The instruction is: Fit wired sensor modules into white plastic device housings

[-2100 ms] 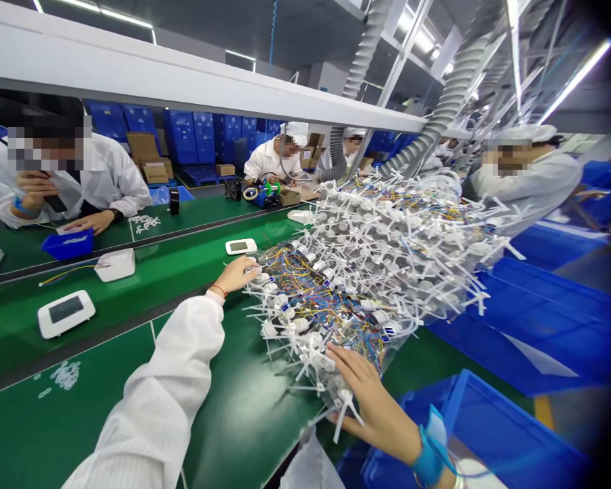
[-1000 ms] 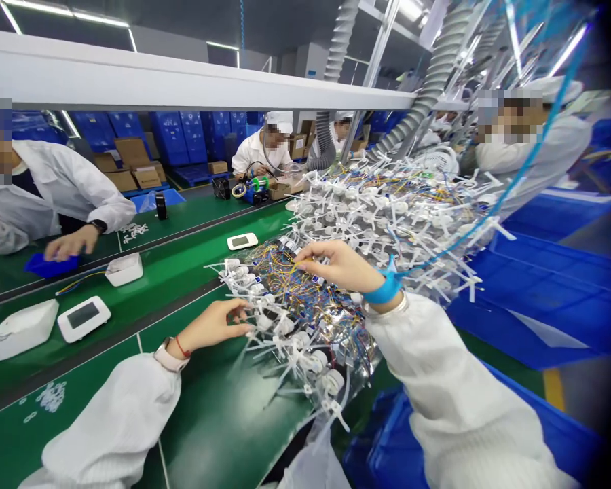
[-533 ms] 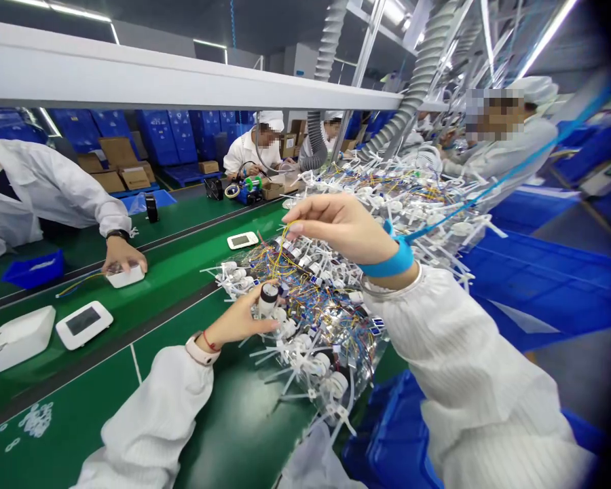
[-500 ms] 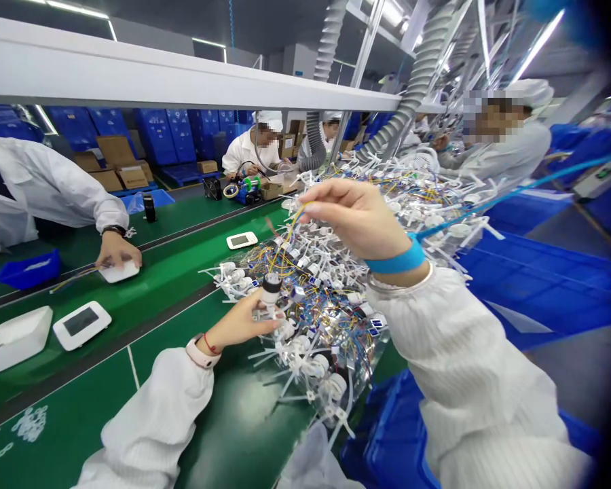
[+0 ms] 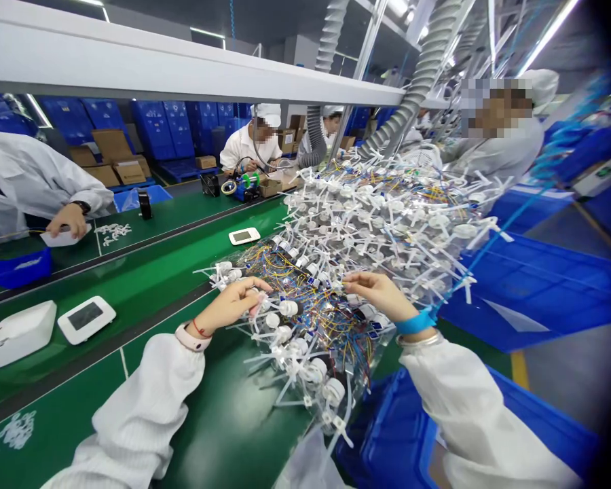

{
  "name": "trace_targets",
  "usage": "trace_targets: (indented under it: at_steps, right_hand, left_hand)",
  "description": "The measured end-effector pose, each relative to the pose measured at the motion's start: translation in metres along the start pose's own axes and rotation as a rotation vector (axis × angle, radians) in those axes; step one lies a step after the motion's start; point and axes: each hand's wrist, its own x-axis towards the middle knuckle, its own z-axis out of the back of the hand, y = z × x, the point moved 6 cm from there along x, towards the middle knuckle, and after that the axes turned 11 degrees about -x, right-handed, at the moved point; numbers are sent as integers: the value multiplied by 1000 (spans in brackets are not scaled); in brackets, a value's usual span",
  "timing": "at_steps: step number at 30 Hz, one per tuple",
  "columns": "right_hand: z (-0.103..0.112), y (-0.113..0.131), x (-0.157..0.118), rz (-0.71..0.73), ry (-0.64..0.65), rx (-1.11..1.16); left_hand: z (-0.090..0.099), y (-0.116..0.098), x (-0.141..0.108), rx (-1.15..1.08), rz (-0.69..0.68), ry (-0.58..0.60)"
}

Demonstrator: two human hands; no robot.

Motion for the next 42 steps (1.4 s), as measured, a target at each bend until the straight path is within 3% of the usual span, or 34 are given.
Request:
trace_targets:
  at_steps: [4, 8, 13, 16, 18, 21, 25, 29, 32, 36, 42]
  right_hand:
    - [0, 7, -12, 97, -43, -333]
    - [-4, 56, -30, 335, -223, -401]
    - [-71, 122, -38, 633, 36, -274]
    - [-108, 138, -26, 686, 161, -274]
    - [-121, 137, -13, 651, 254, -228]
    - [-117, 126, 9, 499, 307, -49]
    - [-89, 107, 28, 293, 286, 259]
    - [-63, 100, 27, 256, 240, 357]
    - [-54, 102, 21, 270, 239, 396]
    - [-50, 105, 9, 262, 197, 523]
    - [-56, 109, -3, 216, 93, 646]
  left_hand:
    - [3, 5, 3, 37, -42, -60]
    - [6, -8, -7, 353, -133, -186]
    - [-9, -27, -14, 413, -278, -124]
    - [-13, -30, -16, 383, -310, -73]
    - [-10, -29, -17, 336, -308, -60]
    - [7, -26, -19, 253, -299, -137]
    - [43, -21, -22, 236, -273, -308]
    - [74, -14, -26, 228, -233, -436]
    - [82, -10, -29, 220, -216, -484]
    - [64, -11, -24, 236, -237, -434]
    - [-7, -20, 7, 197, -351, -244]
